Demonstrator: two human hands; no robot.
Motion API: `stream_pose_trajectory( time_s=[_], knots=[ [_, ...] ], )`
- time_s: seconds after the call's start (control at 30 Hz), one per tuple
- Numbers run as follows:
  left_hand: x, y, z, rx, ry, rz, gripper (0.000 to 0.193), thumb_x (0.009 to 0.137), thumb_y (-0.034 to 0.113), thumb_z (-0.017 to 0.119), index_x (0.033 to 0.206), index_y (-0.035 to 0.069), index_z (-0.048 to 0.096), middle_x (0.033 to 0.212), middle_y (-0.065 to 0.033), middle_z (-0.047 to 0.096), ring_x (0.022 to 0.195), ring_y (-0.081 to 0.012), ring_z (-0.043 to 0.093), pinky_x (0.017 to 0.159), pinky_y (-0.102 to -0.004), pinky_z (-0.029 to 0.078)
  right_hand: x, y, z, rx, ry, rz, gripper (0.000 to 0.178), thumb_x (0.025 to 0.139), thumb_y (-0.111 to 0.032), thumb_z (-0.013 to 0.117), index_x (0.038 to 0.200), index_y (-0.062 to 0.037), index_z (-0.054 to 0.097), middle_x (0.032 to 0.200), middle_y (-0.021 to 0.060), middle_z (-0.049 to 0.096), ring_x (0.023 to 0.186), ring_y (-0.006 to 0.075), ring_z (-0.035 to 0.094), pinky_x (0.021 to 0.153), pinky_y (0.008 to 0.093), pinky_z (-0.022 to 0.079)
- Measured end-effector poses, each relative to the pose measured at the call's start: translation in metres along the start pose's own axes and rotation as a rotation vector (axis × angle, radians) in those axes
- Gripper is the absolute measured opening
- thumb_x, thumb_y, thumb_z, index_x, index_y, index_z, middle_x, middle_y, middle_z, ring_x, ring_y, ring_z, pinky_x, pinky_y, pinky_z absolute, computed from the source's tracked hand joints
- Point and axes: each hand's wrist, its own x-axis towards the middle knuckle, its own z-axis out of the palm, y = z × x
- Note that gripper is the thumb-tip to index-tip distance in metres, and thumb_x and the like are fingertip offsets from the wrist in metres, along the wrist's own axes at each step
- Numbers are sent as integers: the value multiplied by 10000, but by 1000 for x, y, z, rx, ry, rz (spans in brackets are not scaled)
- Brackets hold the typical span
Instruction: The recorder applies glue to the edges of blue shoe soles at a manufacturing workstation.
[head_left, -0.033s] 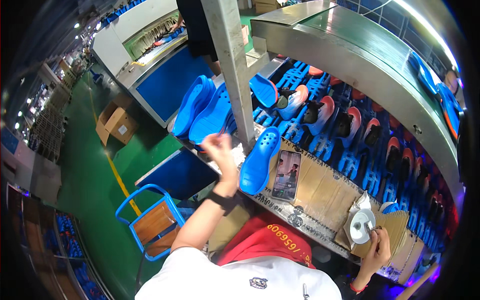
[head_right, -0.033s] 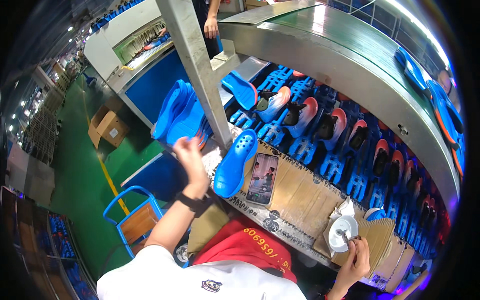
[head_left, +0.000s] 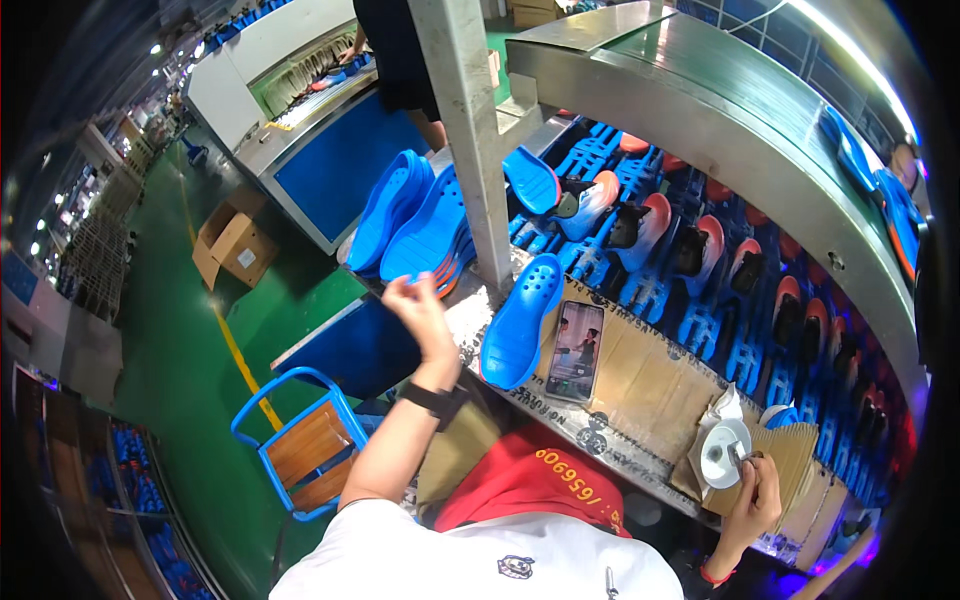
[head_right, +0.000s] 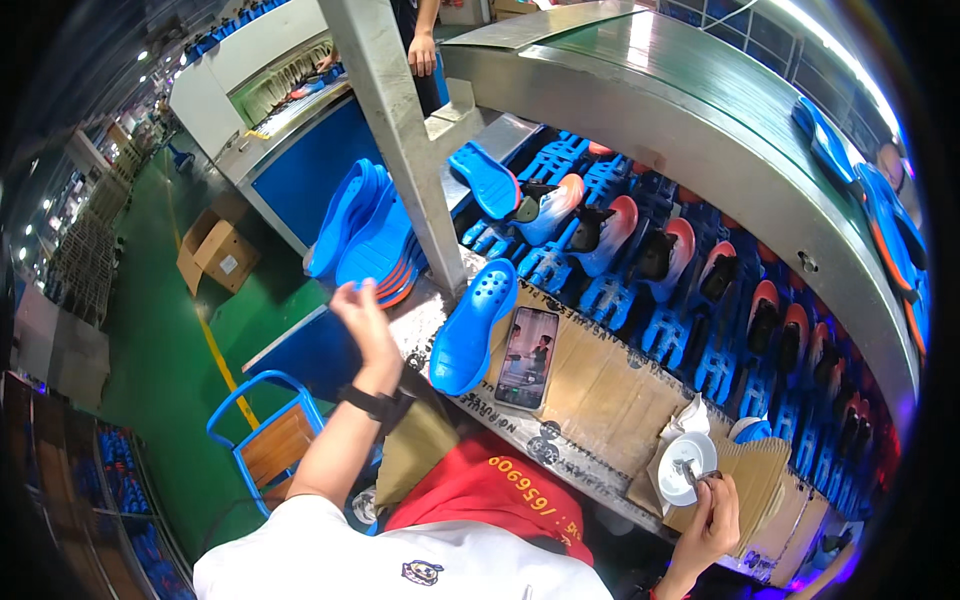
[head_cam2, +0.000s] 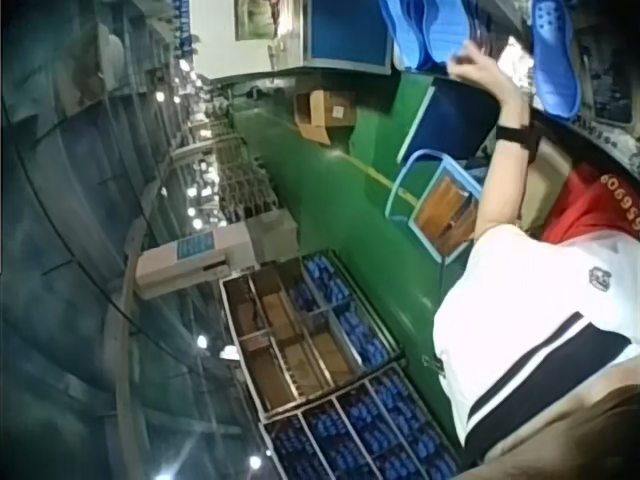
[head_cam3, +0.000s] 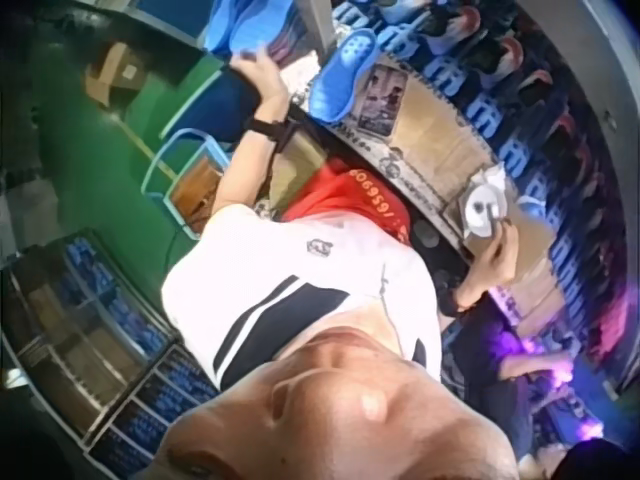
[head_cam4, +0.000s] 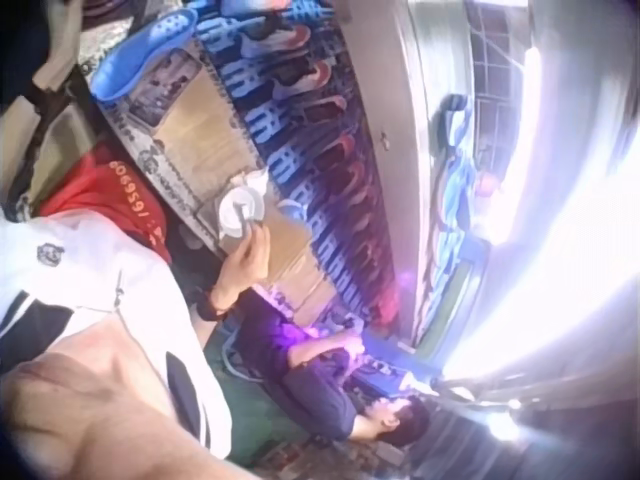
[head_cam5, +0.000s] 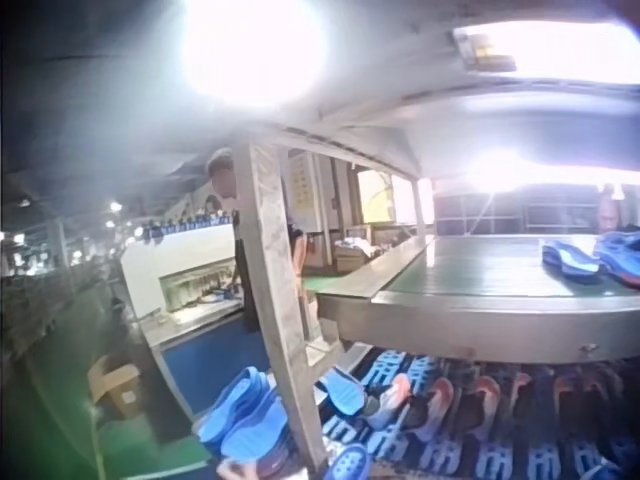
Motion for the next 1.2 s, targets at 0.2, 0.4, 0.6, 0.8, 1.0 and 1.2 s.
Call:
stream_pose_trajectory(
  time_s=[0.2,0.4,0.6,0.8,1.0,1.2],
  knots=[
    [101,-33,-73,-101,-327,-643,397,893,381,679,1067,40,574,891,-53,557,752,-175,557,647,-350,481,10,-18,10,15,-25,-77,78,855,51,646,932,52,631,967,173,665,804,251,642,687,313,499],
    [133,-31,-53,248,-746,-881,583,820,492,730,1206,72,611,1213,-110,610,1018,-243,591,855,-406,459,2,-25,3,10,-13,-96,77,890,36,622,955,77,620,927,126,658,748,154,581,642,252,448],
    [115,-6,-46,-138,-883,-886,598,906,371,673,1351,27,470,1388,-159,501,1312,-308,446,1098,-538,354,0,-34,0,-14,-17,-63,56,856,43,647,910,47,632,953,159,664,786,233,637,678,302,496],
    [46,57,-121,-233,-867,-770,474,981,325,572,1337,26,476,1309,-144,563,1208,-268,550,1021,-476,453,-5,-26,4,27,-8,-58,94,848,49,659,938,38,633,972,164,679,789,236,653,686,304,513],
    [-38,108,-160,-120,-866,-854,488,965,236,601,1362,-3,449,1313,-139,573,1171,-276,586,988,-488,474,-5,-19,8,-3,-25,-40,116,841,46,672,953,35,644,991,171,687,767,244,664,669,308,522],
    [-135,94,-85,-258,-1144,-1124,536,936,91,627,1403,-6,381,1379,-121,500,1252,-229,505,1016,-403,460,-3,-19,12,12,-22,-37,133,824,33,703,950,17,662,989,179,690,774,246,676,663,304,525]
  ],
)
